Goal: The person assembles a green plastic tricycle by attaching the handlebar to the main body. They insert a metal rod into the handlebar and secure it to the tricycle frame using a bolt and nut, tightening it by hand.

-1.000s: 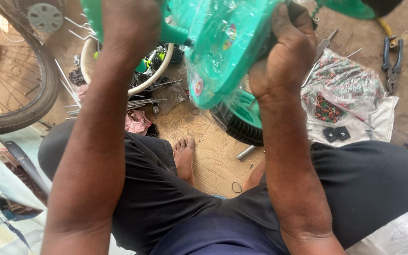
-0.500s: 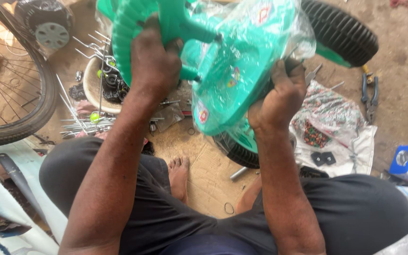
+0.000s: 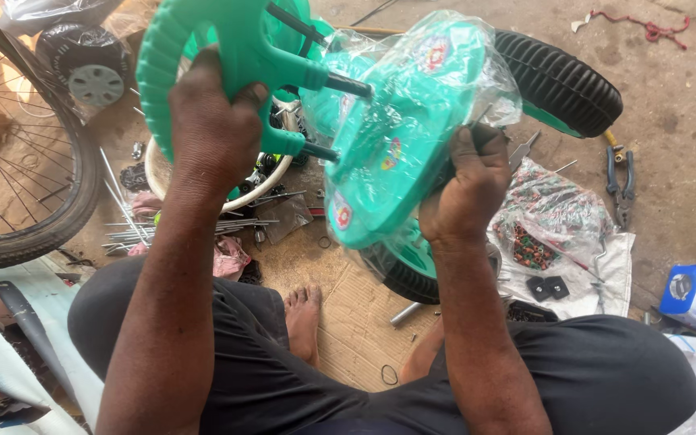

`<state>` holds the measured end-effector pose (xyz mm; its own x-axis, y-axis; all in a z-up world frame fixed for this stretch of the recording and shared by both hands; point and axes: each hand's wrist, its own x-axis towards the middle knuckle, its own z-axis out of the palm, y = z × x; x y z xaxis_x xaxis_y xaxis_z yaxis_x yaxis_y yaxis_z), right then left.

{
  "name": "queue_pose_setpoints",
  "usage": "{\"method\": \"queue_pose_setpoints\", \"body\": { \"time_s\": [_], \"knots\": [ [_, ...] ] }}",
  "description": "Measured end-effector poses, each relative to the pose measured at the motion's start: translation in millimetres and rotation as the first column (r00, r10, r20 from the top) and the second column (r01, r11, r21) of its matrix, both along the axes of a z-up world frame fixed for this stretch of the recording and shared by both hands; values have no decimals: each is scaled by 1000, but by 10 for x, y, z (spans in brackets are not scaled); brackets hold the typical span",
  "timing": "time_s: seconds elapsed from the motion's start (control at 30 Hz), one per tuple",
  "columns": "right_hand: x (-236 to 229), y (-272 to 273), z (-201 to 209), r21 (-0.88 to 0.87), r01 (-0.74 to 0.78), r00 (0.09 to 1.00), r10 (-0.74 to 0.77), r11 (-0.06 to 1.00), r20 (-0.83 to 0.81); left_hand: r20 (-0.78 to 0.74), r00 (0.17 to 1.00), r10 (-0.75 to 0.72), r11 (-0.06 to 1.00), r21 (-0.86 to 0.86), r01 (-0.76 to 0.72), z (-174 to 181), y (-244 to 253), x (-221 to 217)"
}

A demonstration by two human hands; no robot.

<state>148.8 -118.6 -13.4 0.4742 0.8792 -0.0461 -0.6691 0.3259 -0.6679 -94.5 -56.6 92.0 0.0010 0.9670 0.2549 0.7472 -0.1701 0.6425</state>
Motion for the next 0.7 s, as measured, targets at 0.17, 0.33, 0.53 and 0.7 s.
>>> {"method": "queue_pose_setpoints", "body": {
  "time_s": [0.17,0.33,0.53,0.7],
  "knots": [
    [-120,-43,21,40,-30,999,29,999,25,-68,996,-52,993,99,59,27,-6,-66],
    [-122,-49,32,38,-48,998,47,998,31,-86,995,-57,993,98,65,-26,22,-84],
    [-153,-49,17,50,-55,998,53,997,30,-126,990,-58,995,-91,47,-178,110,144],
    [-133,-49,-27,49,-50,998,48,998,47,-6,988,-151,987,57,152,-336,80,208]
  ]
}}
